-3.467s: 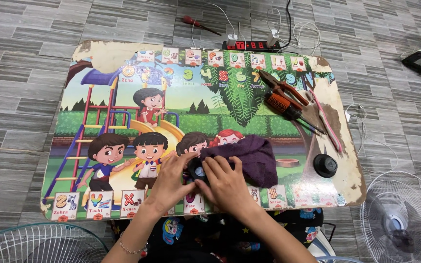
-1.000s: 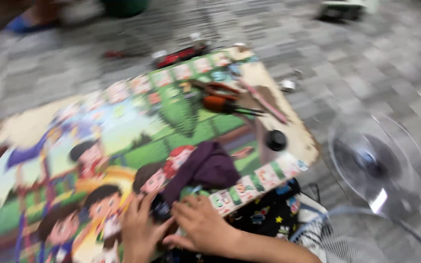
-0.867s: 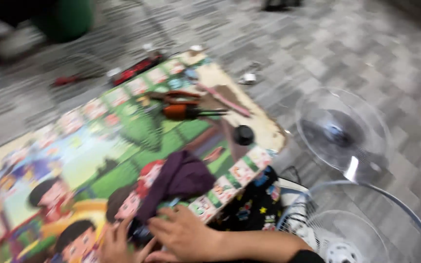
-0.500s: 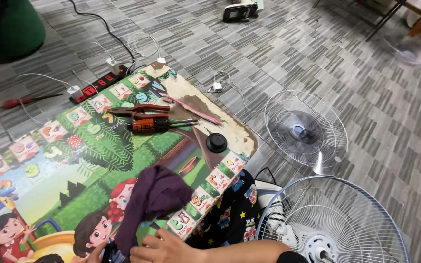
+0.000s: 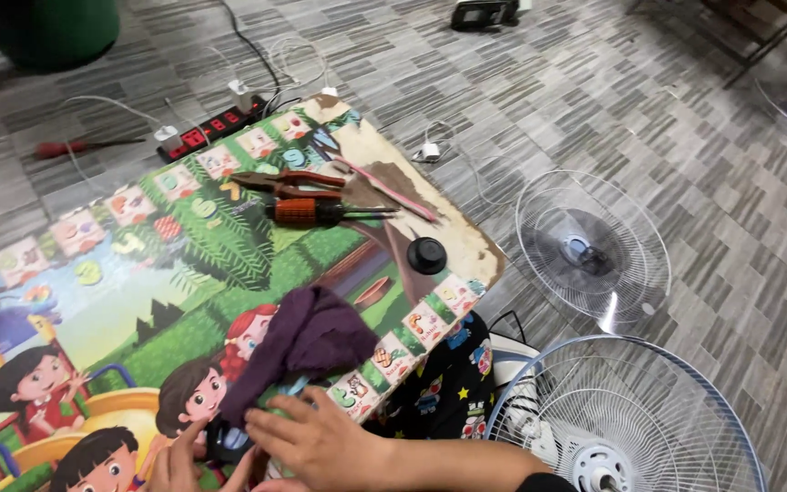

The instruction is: The person cleans a black circular fan part with a purple cloth on a colorful play mat, then wipes the fan cage and the blue outer ring. The person handles the fan parts and cloth by hand.

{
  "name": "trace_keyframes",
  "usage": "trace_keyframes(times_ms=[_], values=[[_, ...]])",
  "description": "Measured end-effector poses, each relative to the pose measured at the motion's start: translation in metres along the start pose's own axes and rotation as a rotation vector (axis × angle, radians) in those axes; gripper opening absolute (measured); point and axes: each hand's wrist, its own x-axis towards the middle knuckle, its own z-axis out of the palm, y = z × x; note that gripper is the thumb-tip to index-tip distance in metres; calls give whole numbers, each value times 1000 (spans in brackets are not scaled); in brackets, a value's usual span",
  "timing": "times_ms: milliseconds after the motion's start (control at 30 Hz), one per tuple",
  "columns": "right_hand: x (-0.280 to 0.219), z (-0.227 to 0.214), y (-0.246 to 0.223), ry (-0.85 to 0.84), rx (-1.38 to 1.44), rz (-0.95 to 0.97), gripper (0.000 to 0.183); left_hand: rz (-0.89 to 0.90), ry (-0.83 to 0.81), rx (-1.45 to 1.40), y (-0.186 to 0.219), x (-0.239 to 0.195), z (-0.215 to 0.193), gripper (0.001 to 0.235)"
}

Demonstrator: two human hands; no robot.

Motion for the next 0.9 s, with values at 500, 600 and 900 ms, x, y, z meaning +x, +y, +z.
trace_keyframes(times_ms=[500, 600, 900], values=[[17, -7, 9, -70, -46, -11, 62, -24, -124, 168, 47, 16, -30, 82], [16, -11, 5, -107, 19, -5, 65, -135, -150, 144, 51, 14, -30, 82], [15, -15, 2, -143, -39, 4, 74, -97, -114, 197, 22, 0, -9, 84]])
